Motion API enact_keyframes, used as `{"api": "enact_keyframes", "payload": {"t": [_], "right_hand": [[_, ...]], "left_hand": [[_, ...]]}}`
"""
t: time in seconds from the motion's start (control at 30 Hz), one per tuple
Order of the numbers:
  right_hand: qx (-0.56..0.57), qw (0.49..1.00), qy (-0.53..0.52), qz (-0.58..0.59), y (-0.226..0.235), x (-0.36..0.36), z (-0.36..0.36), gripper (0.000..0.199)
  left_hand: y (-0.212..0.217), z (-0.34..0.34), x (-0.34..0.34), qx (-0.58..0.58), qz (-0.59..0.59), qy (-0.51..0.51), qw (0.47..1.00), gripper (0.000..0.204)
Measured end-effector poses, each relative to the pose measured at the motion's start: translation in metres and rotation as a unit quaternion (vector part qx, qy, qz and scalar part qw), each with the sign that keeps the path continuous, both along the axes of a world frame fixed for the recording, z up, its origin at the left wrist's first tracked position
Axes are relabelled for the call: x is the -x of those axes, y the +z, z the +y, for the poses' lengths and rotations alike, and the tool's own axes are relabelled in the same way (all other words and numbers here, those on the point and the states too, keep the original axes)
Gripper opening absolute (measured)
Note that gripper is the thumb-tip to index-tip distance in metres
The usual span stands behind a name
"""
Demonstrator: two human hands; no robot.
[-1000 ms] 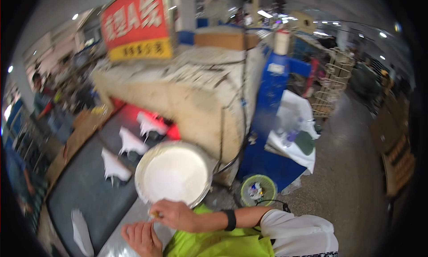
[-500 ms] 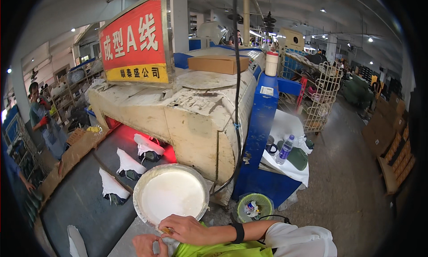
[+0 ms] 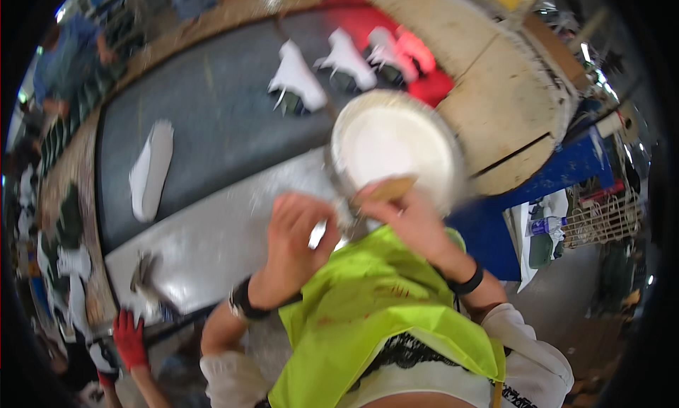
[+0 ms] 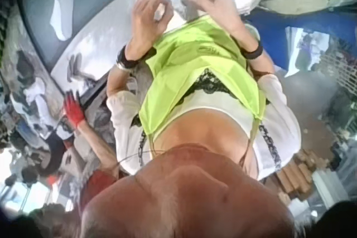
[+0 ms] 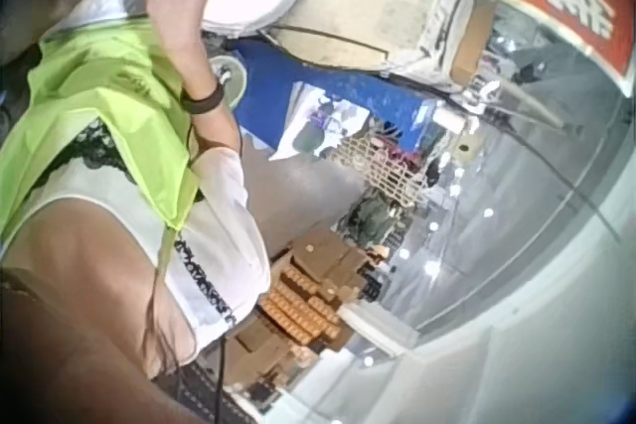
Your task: Apply white adhesive to shoe soles using a brush in a factory assembly line.
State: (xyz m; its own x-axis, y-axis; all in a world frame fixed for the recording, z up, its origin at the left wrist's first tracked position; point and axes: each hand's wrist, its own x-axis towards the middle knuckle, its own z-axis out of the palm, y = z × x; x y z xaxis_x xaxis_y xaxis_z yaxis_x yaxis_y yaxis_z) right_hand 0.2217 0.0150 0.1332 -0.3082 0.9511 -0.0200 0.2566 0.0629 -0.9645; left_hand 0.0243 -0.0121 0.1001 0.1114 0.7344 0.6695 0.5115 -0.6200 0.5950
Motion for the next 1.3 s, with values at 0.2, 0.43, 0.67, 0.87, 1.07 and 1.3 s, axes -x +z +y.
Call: {"api": "enact_keyframes", "payload": {"t": [0.2,0.43,0.67,0.87,1.07,1.3], "right_hand": [[0.062,0.994,-0.032,0.084,-0.003,0.01,0.024,0.02],[0.042,0.995,-0.055,0.078,-0.007,-0.013,0.029,0.023],[0.075,0.982,-0.146,0.088,-0.019,-0.054,0.075,0.021],[0.074,0.979,-0.167,0.085,-0.028,-0.058,0.12,0.02],[0.046,0.978,-0.196,0.057,-0.029,-0.074,0.135,0.023],[0.075,0.975,-0.184,0.1,-0.028,-0.059,0.108,0.022]], "left_hand": [[-0.007,0.002,0.014,0.013,0.017,0.008,1.0,0.02],[-0.05,0.009,0.084,0.076,0.173,0.152,0.97,0.007],[-0.085,0.07,0.298,0.183,0.119,0.559,0.8,0.042],[-0.124,0.064,0.426,0.511,-0.088,0.482,0.706,0.107],[-0.158,0.07,0.423,0.524,-0.105,0.4,0.745,0.14],[-0.156,0.06,0.388,0.521,0.143,0.47,0.699,0.135]]}}
